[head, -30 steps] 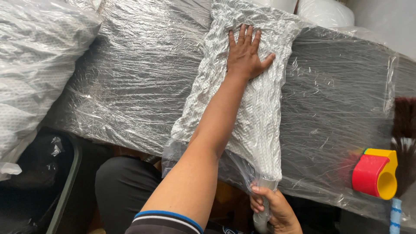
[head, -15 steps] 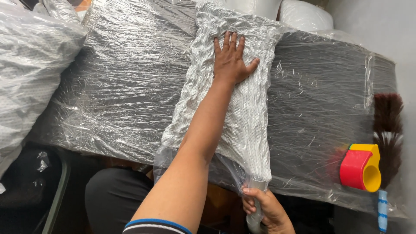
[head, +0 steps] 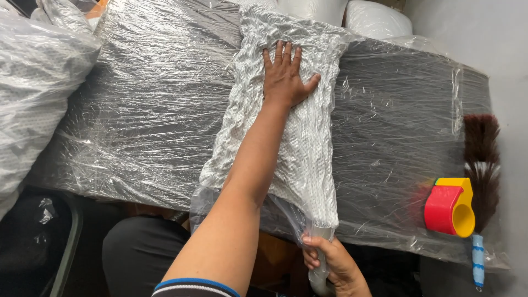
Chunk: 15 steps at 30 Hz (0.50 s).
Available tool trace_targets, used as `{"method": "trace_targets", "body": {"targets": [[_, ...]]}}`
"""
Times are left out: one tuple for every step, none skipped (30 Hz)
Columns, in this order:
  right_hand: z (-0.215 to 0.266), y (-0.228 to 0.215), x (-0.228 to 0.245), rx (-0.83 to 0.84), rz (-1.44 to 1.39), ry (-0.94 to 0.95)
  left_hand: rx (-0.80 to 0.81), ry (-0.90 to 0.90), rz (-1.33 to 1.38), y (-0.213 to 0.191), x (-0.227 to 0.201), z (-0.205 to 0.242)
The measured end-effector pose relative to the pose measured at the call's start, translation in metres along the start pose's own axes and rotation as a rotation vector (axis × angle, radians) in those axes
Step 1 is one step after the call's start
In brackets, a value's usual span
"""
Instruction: Vacuum sealing a pillow inside a plastic bag using a vacuum cleaner and tape.
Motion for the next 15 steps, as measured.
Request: {"method": "trace_targets", "body": {"targets": [[0.0005, 0.0003, -0.0003, -0.005, 0.01, -0.008, 0.012, -0.001, -0.005, -0.0018, 0.0004, 0.0015], [0.001, -0.0012, -0.0015, -0.003, 0.012, -0.006, 0.011, -0.005, -0.005, -0.0004, 0.0003, 0.002], [0.0015, -0.0025, -0.0028, -0.001, 0.0, -0.005, 0.004, -0.006, 0.005, 0.0006, 0.0003, 0.0025], [-0.0003, -0.0033, -0.0036, 0.003, -0.012, -0.008, -0.008, -0.005, 0.012, 0.0002, 0.0011, 0.001], [-0.001, -0.002, -0.001, 0.01, -0.01, -0.01, -0.014, -0.009, 0.009, -0.0007, 0.0009, -0.0008], [0.0004, -0.001, -0.0004, -0.002, 0.007, -0.01, -0.014, -0.008, 0.002, 0.0003, 0.0007, -0.0001], [0.0013, -0.0001, 0.0001, -0.013, 0.024, -0.009, -0.013, -0.007, -0.006, 0.0018, 0.0006, 0.0003], [0.0002, -0.0018, -0.0015, -0.011, 0.023, -0.004, -0.01, -0.011, -0.009, 0.0016, 0.0008, 0.0007], [-0.0011, -0.0035, -0.003, -0.011, 0.022, -0.008, -0.015, -0.01, -0.004, 0.0012, 0.0011, 0.001], [-0.002, -0.0056, -0.004, -0.013, 0.021, -0.014, -0.021, -0.008, 0.003, 0.0007, 0.0002, 0.0011], [0.0008, -0.0028, -0.0033, -0.013, 0.021, -0.01, -0.018, -0.011, 0.002, 0.0029, 0.0001, 0.0023], [0.0014, -0.0004, -0.0011, -0.032, 0.027, 0.0, -0.017, -0.009, -0.008, 0.0033, 0.0002, 0.0011], [0.0021, 0.0021, 0.0012, -0.051, 0.033, 0.011, -0.015, -0.006, -0.017, 0.0035, 0.0003, -0.0001], [0.0017, 0.0015, 0.0006, -0.049, 0.034, 0.011, -0.015, -0.008, -0.018, 0.0035, 0.0004, -0.0001], [0.0012, 0.0008, 0.0, -0.047, 0.034, 0.012, -0.022, -0.006, -0.009, 0.0035, 0.0003, -0.0001]]}}
Point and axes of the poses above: each hand's wrist, its own z-axis away from the middle knuckle, its own y-axis out of the palm, x = y × z, the point moved 2 cm from there along -z, towards the middle knuckle, and after that the axes turned 6 degrees about -y, right-handed, at the moved point
